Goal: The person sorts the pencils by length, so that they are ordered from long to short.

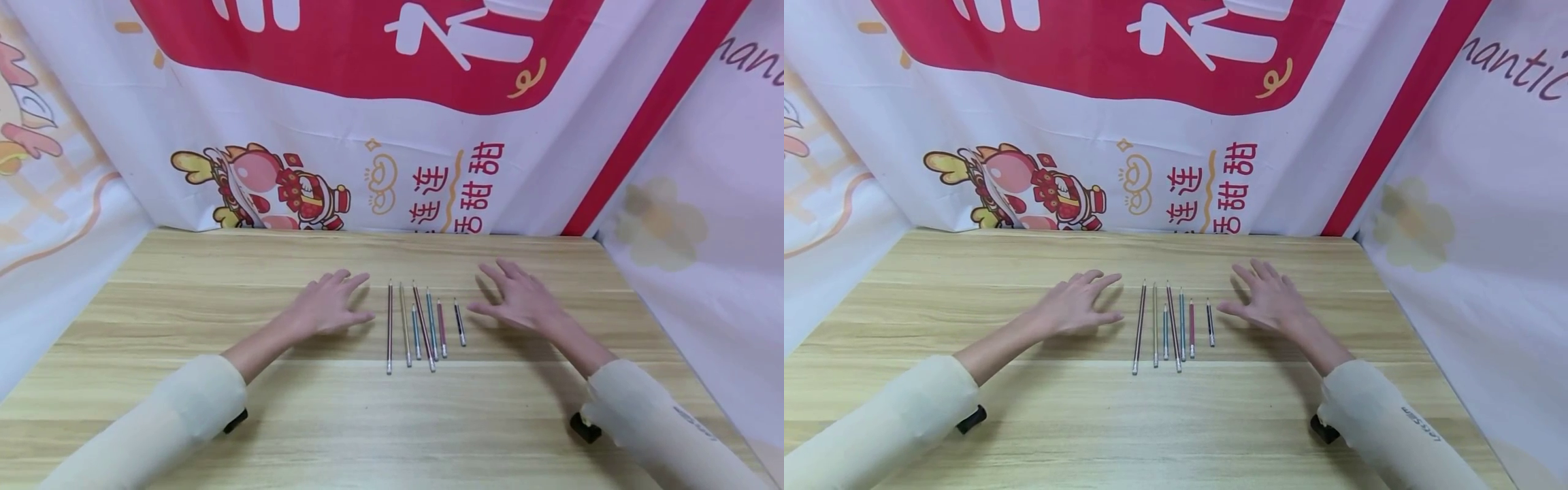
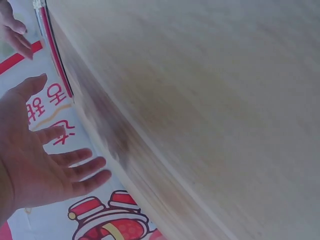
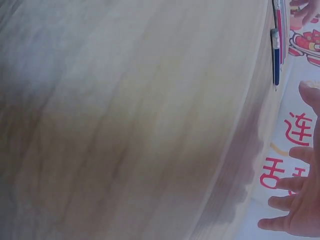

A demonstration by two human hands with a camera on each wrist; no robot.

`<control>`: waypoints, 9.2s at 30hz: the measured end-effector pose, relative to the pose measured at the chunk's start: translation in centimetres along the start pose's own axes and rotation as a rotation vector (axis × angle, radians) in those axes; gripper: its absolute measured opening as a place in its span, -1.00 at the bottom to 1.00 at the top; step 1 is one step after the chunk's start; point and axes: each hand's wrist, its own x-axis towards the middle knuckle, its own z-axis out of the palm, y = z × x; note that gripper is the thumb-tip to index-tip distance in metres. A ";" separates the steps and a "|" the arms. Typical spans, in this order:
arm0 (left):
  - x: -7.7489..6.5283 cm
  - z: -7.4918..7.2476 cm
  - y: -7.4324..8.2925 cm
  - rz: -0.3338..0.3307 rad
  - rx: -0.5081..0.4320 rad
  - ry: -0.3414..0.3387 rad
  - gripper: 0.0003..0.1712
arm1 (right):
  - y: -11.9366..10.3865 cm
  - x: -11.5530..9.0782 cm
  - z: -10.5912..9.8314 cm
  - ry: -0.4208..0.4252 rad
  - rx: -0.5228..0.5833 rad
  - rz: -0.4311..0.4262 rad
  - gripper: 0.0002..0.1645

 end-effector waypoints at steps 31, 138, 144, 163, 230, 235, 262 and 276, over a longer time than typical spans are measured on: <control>2.4 1.3 2.7 0.014 -0.378 -0.063 -0.30 | -3.4 1.1 -0.3 0.096 0.247 -0.124 -0.25; 1.2 -0.5 0.5 -0.155 -0.752 -0.071 -0.53 | -8.9 3.1 1.4 -0.165 0.538 -0.140 -0.58; 0.9 -0.7 -0.1 -0.183 -0.792 -0.070 -0.51 | -9.1 3.1 1.3 -0.159 0.532 -0.148 -0.61; -0.4 -1.4 -2.3 -0.212 -0.824 -0.021 -0.50 | -9.3 3.4 1.8 -0.127 0.510 -0.223 -0.68; -4.4 -2.9 -9.4 -0.328 -0.819 0.012 -0.47 | -11.5 4.3 2.6 -0.142 0.328 -0.120 -0.70; -4.7 -3.0 -9.6 -0.328 -0.829 0.017 -0.46 | -11.8 4.3 2.7 -0.154 0.321 -0.095 -0.69; -6.2 -3.0 -11.5 -0.347 -0.826 -0.003 -0.44 | -11.8 4.4 1.9 -0.107 0.527 -0.126 -0.60; -6.4 -3.4 -12.0 -0.322 -0.735 -0.064 -0.50 | -13.3 4.9 1.9 -0.088 0.608 -0.154 -0.57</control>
